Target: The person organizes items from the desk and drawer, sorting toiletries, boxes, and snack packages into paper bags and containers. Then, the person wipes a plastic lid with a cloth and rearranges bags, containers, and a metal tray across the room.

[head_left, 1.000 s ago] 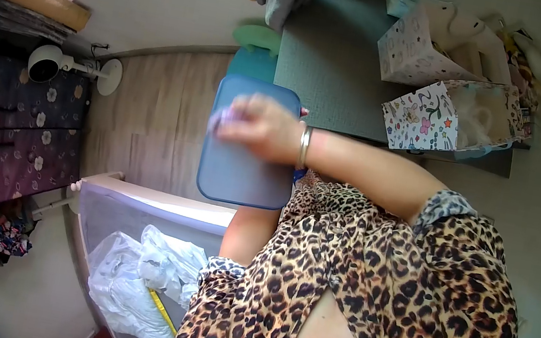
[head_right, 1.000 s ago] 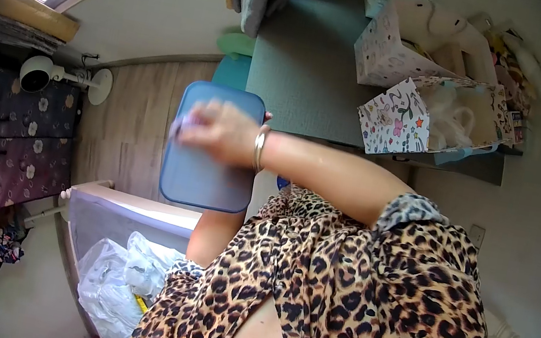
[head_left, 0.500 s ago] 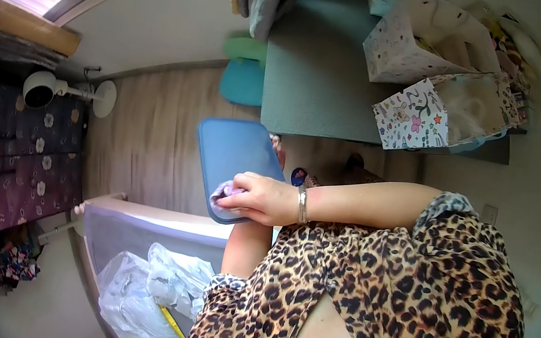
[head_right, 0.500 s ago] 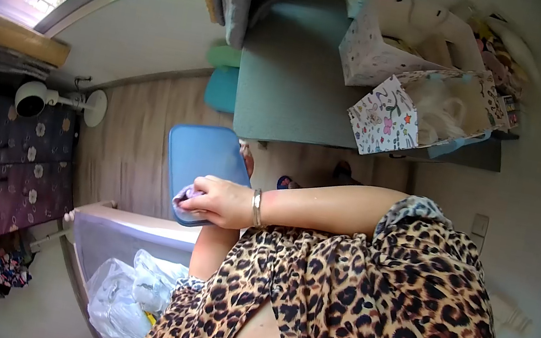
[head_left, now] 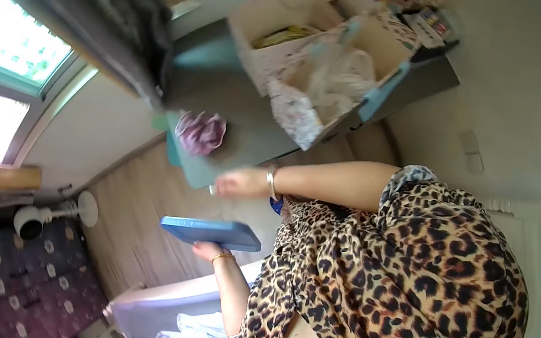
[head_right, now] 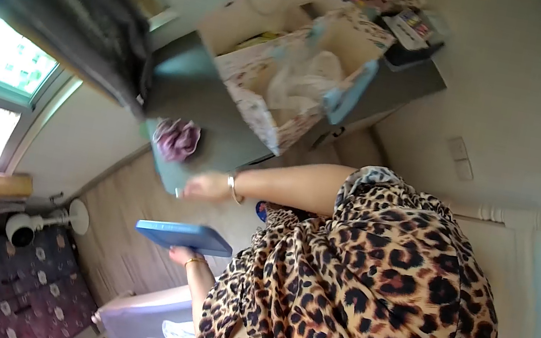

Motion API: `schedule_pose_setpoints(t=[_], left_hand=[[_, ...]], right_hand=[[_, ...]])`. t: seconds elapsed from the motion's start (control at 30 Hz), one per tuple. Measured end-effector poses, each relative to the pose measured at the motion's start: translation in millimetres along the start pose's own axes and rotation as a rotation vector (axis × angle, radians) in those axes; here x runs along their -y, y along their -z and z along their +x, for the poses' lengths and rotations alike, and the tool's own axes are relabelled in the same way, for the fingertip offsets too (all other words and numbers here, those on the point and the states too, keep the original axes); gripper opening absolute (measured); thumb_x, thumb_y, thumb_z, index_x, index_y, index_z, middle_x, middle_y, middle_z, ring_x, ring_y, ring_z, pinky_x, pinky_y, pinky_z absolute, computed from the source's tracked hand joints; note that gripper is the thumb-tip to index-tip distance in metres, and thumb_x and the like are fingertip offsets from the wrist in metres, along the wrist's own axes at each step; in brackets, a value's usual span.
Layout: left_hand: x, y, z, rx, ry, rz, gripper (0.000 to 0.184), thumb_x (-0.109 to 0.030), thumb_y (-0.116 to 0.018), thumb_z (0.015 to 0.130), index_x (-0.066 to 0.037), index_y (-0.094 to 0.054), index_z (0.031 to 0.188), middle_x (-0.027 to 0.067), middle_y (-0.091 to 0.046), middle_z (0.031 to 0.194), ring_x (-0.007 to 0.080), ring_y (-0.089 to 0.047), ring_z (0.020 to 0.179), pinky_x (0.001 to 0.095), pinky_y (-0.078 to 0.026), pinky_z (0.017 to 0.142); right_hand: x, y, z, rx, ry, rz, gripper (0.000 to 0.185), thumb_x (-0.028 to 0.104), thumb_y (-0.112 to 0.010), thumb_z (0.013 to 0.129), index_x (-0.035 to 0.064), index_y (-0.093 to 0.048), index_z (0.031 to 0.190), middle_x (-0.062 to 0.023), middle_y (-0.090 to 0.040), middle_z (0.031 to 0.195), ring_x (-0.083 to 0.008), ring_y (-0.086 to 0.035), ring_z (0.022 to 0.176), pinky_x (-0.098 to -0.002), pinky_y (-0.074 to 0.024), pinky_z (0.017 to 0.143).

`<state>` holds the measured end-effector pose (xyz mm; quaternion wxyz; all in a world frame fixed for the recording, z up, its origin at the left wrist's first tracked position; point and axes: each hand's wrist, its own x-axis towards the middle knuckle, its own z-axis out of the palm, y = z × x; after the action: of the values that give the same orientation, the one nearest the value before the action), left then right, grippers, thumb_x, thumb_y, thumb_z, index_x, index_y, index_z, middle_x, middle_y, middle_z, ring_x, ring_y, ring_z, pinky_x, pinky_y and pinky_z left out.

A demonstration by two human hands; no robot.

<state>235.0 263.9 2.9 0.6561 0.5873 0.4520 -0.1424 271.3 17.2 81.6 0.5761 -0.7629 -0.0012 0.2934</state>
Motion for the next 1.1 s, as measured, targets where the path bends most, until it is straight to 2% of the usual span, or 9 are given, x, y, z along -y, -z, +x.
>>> schedule_pose_setpoints(t=[0.1, 0.37, 0.5, 0.57, 0.67, 0.77, 0.83, 0.93, 1.1], left_hand=[[-0.1, -7.3, -28.7, -0.242, -0.026, 0.006, 0.034, -0.020, -0.031, 0.096, 0.003, -0.034, 0.121, 0.0226, -0.049, 0.117, 0.0334, -0.057, 0.100, 0.0495, -0.050, 0.085], [48.8, -36.2, -157.0, 0.466, 0.159, 0.129, 0.033, -0.012, -0.041, 0.094, -0.008, -0.034, 0.126, 0.0143, -0.049, 0.120, 0.0291, -0.054, 0.107, 0.0447, -0.048, 0.088], [49.4, -99.9, -227.6, 0.923, 0.305, 0.431, 0.035, -0.011, -0.047, 0.093, -0.005, -0.036, 0.127, 0.0114, -0.049, 0.119, 0.0260, -0.054, 0.106, 0.0372, -0.052, 0.085], [57.9, -156.5, -257.7, 0.980, 0.324, 0.410, 0.035, -0.012, -0.048, 0.094, -0.003, -0.036, 0.125, 0.0121, -0.050, 0.116, 0.0263, -0.056, 0.104, 0.0369, -0.053, 0.084], [69.3, -216.0, -292.0, 1.026, 0.359, 0.388, 0.036, -0.015, -0.050, 0.093, -0.001, -0.036, 0.123, 0.0140, -0.050, 0.115, 0.0266, -0.057, 0.103, 0.0377, -0.053, 0.084], [70.0, -262.3, -321.8, 1.096, 0.410, 0.483, 0.037, -0.016, -0.052, 0.093, 0.000, -0.035, 0.121, 0.0147, -0.050, 0.115, 0.0270, -0.056, 0.104, 0.0377, -0.053, 0.084], [70.6, -287.3, -324.0, 1.191, 0.442, 0.645, 0.044, -0.022, -0.056, 0.091, 0.000, -0.036, 0.123, 0.0160, -0.049, 0.118, 0.0276, -0.056, 0.107, 0.0353, -0.049, 0.087], [81.2, -338.9, -299.0, 1.217, -0.356, 0.897, 0.051, -0.028, -0.059, 0.089, 0.000, -0.037, 0.125, 0.0173, -0.046, 0.123, 0.0270, -0.054, 0.109, 0.0339, -0.045, 0.088], [87.3, -484.5, -290.1, 1.047, -0.159, 0.631, 0.050, -0.026, -0.064, 0.082, -0.004, -0.040, 0.121, 0.0145, -0.047, 0.118, 0.0228, -0.051, 0.099, 0.0404, -0.043, 0.085]], right_hand=[[31.1, -13.8, -45.4, 0.258, -0.153, -0.089, 0.055, 0.043, -0.052, 0.088, 0.0067, -0.045, 0.129, -0.0176, -0.058, 0.116, -0.0319, -0.057, 0.104, -0.0401, -0.0432, 0.090], [-69.0, 69.7, -238.2, -0.186, -0.070, -0.207, 0.038, 0.015, -0.051, 0.087, 0.0112, -0.050, 0.125, -0.0199, -0.061, 0.106, -0.0354, -0.059, 0.095, -0.0415, -0.0432, 0.088], [-74.6, 142.9, -350.0, -0.546, -0.419, 0.016, 0.045, 0.031, -0.057, 0.088, 0.0080, -0.050, 0.126, -0.0160, -0.062, 0.104, -0.0228, -0.062, 0.086, -0.0343, -0.0500, 0.073], [-89.0, 153.2, -389.0, -1.105, -0.340, 0.232, 0.056, 0.037, -0.060, 0.086, 0.0018, -0.047, 0.127, -0.0157, -0.063, 0.094, -0.0209, -0.062, 0.080, -0.0306, -0.0507, 0.066], [-79.3, 132.5, -424.7, -1.342, -0.611, 0.436, 0.057, 0.040, -0.059, 0.087, -0.0029, -0.046, 0.122, -0.0156, -0.063, 0.084, -0.0220, -0.063, 0.069, -0.0298, -0.0504, 0.059], [-70.8, 118.2, -428.2, -1.200, -0.587, 1.003, 0.053, 0.039, -0.056, 0.088, -0.0050, -0.044, 0.113, -0.0186, -0.063, 0.078, -0.0219, -0.062, 0.059, -0.0309, -0.0484, 0.050], [-95.8, 119.8, -419.0, -1.345, -0.449, 1.181, 0.046, 0.036, -0.053, 0.090, -0.0038, -0.045, 0.110, -0.0200, -0.062, 0.077, -0.0225, -0.058, 0.051, -0.0312, -0.0448, 0.044], [-131.5, 141.4, -412.9, -1.399, -0.309, 1.313, 0.038, 0.027, -0.050, 0.090, -0.0066, -0.042, 0.105, -0.0232, -0.060, 0.073, -0.0255, -0.058, 0.051, -0.0341, -0.0463, 0.045], [-135.9, 164.6, -413.9, -1.497, -0.382, 1.295, 0.036, 0.025, -0.048, 0.089, -0.0087, -0.043, 0.101, -0.0239, -0.059, 0.075, -0.0287, -0.060, 0.057, -0.0386, -0.0487, 0.050]])
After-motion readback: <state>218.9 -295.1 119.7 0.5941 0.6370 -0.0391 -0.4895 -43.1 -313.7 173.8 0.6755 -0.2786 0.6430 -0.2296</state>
